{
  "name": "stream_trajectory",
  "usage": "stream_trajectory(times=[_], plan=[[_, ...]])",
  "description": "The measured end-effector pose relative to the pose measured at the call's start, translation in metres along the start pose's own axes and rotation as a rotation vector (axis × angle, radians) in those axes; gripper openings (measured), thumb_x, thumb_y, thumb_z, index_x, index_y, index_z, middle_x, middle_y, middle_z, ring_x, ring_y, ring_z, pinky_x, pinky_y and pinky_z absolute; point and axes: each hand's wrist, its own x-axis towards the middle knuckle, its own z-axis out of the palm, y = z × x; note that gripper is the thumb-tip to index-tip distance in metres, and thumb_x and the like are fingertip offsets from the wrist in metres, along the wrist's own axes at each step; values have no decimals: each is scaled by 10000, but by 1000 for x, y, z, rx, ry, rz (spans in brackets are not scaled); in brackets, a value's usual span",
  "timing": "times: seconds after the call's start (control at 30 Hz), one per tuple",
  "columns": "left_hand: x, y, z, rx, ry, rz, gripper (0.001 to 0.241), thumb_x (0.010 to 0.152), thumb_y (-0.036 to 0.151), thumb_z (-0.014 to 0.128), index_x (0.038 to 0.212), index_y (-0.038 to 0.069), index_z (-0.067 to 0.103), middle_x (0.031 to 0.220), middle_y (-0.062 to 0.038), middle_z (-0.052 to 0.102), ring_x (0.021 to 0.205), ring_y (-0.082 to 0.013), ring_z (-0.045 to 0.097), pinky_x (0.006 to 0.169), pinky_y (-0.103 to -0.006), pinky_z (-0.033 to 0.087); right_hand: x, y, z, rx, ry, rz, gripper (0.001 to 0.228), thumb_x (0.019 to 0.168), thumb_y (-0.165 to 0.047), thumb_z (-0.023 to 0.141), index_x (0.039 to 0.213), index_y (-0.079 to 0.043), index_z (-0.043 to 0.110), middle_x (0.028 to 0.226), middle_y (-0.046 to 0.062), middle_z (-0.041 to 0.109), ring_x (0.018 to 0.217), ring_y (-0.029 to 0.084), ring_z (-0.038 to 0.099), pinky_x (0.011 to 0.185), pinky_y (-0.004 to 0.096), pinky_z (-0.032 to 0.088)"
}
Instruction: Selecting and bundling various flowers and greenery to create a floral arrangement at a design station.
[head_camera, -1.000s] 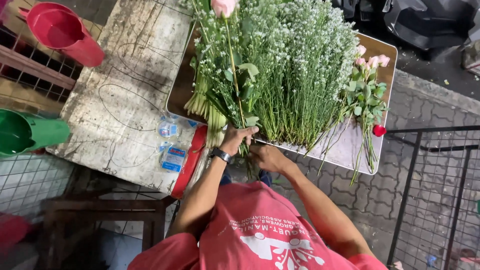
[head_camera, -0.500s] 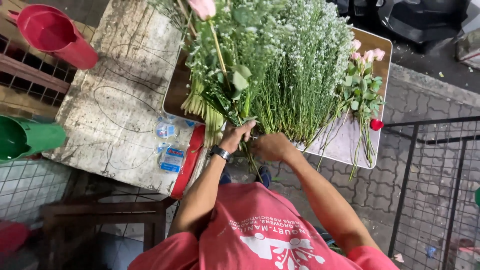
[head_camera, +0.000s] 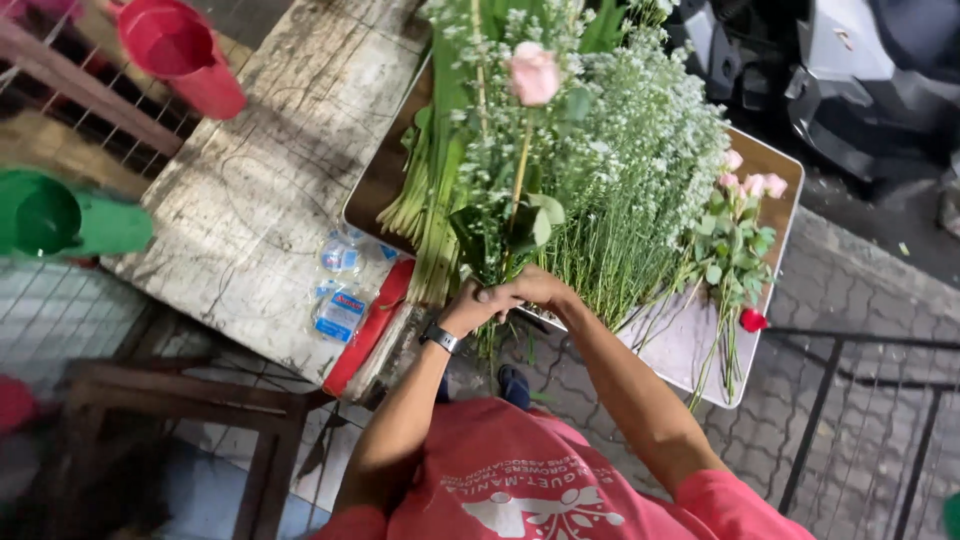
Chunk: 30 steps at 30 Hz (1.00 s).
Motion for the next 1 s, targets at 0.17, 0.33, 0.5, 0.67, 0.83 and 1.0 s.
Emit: stream_trajectory(times=[0.17,0.33,0.5,0.67,0.83,1.0], plan=[[-21,16,25,188,231,22,227,769,87,790,596,-48,731,492,-157,620,543,-179,587,589,-342,507,77,154,-25,-157,70,288,586,671,-432,854,954,76,778,942,290,738,1001,386,686,918,504,473],[-21,-6,53,282,420,93,185,769,56,805,626,-43,745,498,-160,628,590,-159,617,594,-332,509,56,97,5,-542,-119,297,694,649,-691,746,999,-92,782,1093,152,742,1125,325,675,1005,477,509],[11,-155,24,272,591,237,195,879,191,787,831,4,813,776,-145,765,827,-290,749,808,-436,573,-5,63,-9,-626,-117,60,777,696,-668,725,978,54,785,984,319,734,1038,490,696,922,584,538],[-7,-81,64,-118,551,93,325,889,149,715,1108,-90,697,1066,-184,737,1081,-271,655,1040,-418,454,-54,0,-12,-375,631,-363,331,969,-466,677,911,-151,760,762,142,738,785,366,735,698,474,566],[-9,-40,96,-108,612,9,492,742,222,816,1086,-109,694,948,-174,720,948,-246,663,883,-378,454,-35,-43,-15,-466,678,-286,330,954,-366,651,973,-56,763,815,208,755,862,420,741,733,540,579],[-26,-24,103,167,589,138,250,837,203,857,781,-17,753,439,-82,605,376,-149,578,464,-263,477,-17,-33,-39,-506,719,-218,255,890,-297,676,903,-73,796,778,198,747,842,426,737,709,555,585]])
